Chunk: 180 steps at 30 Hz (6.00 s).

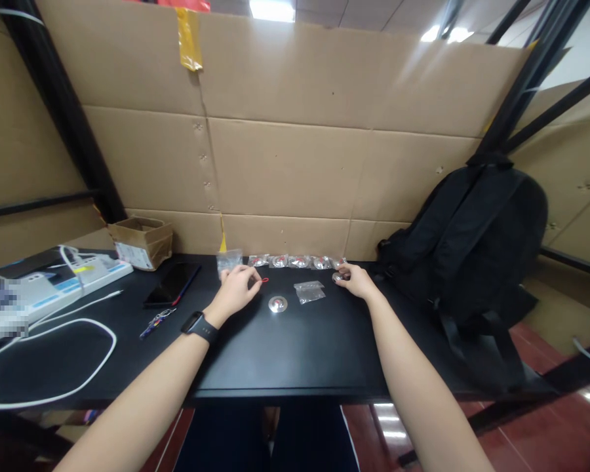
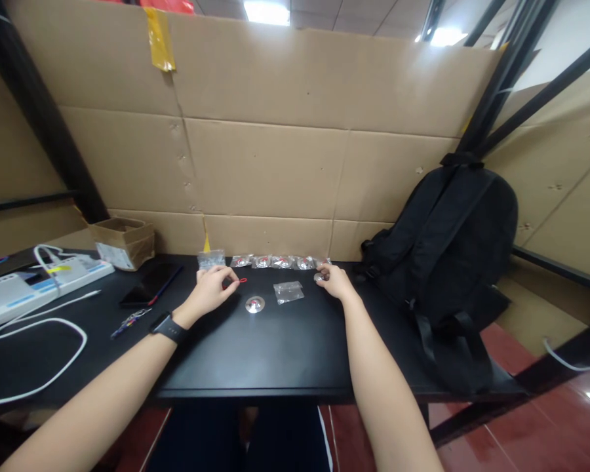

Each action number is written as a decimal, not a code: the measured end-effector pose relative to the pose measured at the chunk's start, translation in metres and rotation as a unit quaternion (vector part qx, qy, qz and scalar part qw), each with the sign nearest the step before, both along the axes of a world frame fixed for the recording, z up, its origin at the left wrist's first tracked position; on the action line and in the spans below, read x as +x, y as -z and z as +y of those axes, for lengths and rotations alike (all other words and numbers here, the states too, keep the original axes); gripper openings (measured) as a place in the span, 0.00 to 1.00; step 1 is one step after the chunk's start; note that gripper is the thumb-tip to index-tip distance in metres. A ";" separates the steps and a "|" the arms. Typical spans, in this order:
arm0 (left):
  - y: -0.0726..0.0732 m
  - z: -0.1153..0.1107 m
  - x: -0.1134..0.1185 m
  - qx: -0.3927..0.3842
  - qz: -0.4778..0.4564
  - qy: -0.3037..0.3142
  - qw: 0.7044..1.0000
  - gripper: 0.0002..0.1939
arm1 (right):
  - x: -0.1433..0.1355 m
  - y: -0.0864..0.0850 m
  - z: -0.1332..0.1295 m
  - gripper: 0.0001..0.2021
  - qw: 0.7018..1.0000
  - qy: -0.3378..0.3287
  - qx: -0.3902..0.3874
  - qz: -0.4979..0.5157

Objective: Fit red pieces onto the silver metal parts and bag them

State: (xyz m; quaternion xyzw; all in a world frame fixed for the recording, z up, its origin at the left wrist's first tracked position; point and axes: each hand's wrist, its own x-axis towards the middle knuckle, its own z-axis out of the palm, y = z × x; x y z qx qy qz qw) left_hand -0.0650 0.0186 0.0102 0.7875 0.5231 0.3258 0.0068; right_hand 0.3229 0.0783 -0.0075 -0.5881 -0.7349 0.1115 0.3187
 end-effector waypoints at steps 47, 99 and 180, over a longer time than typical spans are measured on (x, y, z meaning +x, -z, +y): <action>-0.006 0.015 0.066 0.019 -0.334 0.120 0.935 0.13 | -0.161 -0.036 -0.060 0.23 0.886 -0.239 0.048 0.393; 0.003 0.011 0.067 0.010 -0.317 0.066 0.946 0.13 | -0.165 -0.028 -0.059 0.21 0.884 -0.206 0.029 0.418; -0.004 0.015 0.058 -0.027 -0.294 0.148 0.944 0.12 | -0.149 -0.036 -0.056 0.05 0.947 -0.208 0.177 0.166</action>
